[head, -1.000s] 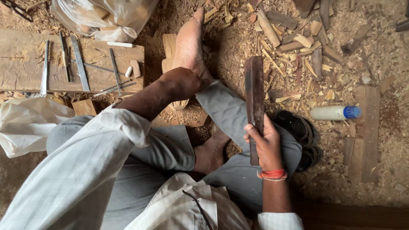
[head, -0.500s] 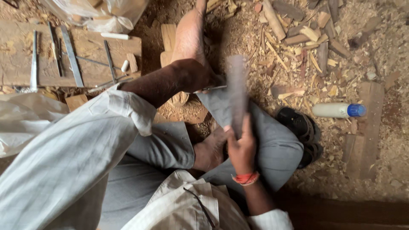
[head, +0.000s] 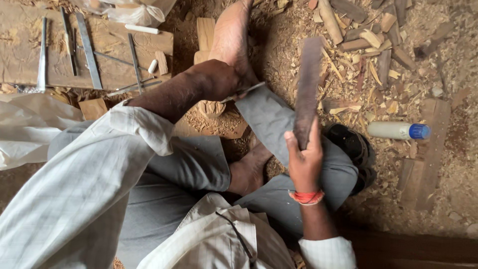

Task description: The person sits on the floor and carves a small wooden object using a chisel and a wooden mallet. They repeatedly strike the chisel to shape the wood, occasionally adjusting the piece and the tool.

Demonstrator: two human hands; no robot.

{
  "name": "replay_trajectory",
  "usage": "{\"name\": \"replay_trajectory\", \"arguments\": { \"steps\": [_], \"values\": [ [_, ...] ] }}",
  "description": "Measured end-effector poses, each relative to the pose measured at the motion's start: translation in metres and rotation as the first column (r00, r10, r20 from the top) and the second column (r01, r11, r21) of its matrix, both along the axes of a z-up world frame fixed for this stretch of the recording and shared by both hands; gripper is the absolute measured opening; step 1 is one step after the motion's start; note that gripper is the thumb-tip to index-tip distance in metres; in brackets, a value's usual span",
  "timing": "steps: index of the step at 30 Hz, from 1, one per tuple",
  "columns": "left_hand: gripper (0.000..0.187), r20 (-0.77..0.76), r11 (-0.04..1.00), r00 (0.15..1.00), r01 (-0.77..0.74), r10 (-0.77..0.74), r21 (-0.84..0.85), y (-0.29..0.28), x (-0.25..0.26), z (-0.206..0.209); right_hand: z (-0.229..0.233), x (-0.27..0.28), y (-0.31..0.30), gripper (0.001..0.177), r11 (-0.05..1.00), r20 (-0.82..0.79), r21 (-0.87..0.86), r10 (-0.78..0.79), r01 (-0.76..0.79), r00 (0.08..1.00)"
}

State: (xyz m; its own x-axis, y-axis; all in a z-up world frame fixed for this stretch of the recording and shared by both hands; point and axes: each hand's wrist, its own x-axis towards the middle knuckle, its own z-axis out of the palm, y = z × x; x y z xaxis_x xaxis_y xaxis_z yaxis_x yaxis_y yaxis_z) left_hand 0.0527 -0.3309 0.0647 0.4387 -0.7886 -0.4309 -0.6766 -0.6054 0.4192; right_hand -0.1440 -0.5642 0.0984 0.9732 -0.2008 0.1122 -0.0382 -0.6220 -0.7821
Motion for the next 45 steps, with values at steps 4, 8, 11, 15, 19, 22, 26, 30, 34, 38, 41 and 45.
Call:
{"name": "replay_trajectory", "arguments": {
  "steps": [4,8,11,15,19,22,26,30,34,38,41,45],
  "values": [
    [0.026,-0.052,0.989,0.989,-0.134,0.137,0.061,0.010,-0.004,-0.005,0.004,0.004,0.003,0.071,0.982,0.039,-0.152,0.123,-0.116,0.992],
    [0.020,0.023,0.958,0.969,-0.242,0.248,-0.152,0.030,-0.017,-0.015,0.023,0.017,0.007,0.072,0.986,-0.115,-0.104,0.122,-0.134,0.986],
    [0.020,0.041,0.911,0.939,-0.319,0.341,-0.261,0.040,-0.025,-0.021,0.035,0.033,0.010,0.070,0.988,-0.028,-0.023,0.149,-0.150,0.988],
    [0.016,0.060,0.907,0.932,-0.333,0.359,-0.258,0.039,-0.020,-0.018,0.049,0.058,0.005,0.076,0.901,-0.399,-0.284,0.199,-0.327,0.895],
    [0.020,0.038,0.901,0.931,-0.339,0.362,-0.272,0.032,-0.021,-0.019,0.053,0.068,0.009,0.071,0.942,-0.084,-0.084,0.319,-0.326,0.944],
    [0.020,0.053,0.911,0.931,-0.341,0.361,-0.231,0.032,-0.017,-0.018,0.056,0.076,0.012,0.073,0.930,-0.171,-0.146,0.312,-0.337,0.935],
    [0.017,0.069,0.850,0.894,-0.395,0.443,-0.348,0.038,-0.029,-0.031,0.067,0.085,0.006,0.075,0.909,-0.263,-0.165,0.335,-0.384,0.905],
    [0.016,0.132,0.795,0.822,-0.476,0.554,-0.375,0.038,-0.038,-0.038,0.073,0.102,0.010,0.071,0.851,-0.099,-0.171,0.486,-0.496,0.868],
    [0.017,0.159,0.764,0.769,-0.541,0.619,-0.351,0.033,-0.047,-0.036,0.085,0.117,0.009,0.074,0.759,-0.418,-0.381,0.367,-0.527,0.831],
    [0.020,0.150,0.744,0.744,-0.586,0.651,-0.321,0.032,-0.051,-0.036,0.084,0.119,0.014,0.073,0.800,-0.345,-0.323,0.397,-0.505,0.850],
    [0.020,0.138,0.745,0.742,-0.610,0.656,-0.269,0.029,-0.047,-0.036,0.080,0.116,0.019,0.073,0.719,-0.317,-0.425,0.451,-0.550,0.834],
    [0.020,0.109,0.757,0.762,-0.595,0.638,-0.268,0.029,-0.036,-0.035,0.082,0.117,0.018,0.075,0.667,-0.304,-0.476,0.485,-0.572,0.820]
  ]
}}
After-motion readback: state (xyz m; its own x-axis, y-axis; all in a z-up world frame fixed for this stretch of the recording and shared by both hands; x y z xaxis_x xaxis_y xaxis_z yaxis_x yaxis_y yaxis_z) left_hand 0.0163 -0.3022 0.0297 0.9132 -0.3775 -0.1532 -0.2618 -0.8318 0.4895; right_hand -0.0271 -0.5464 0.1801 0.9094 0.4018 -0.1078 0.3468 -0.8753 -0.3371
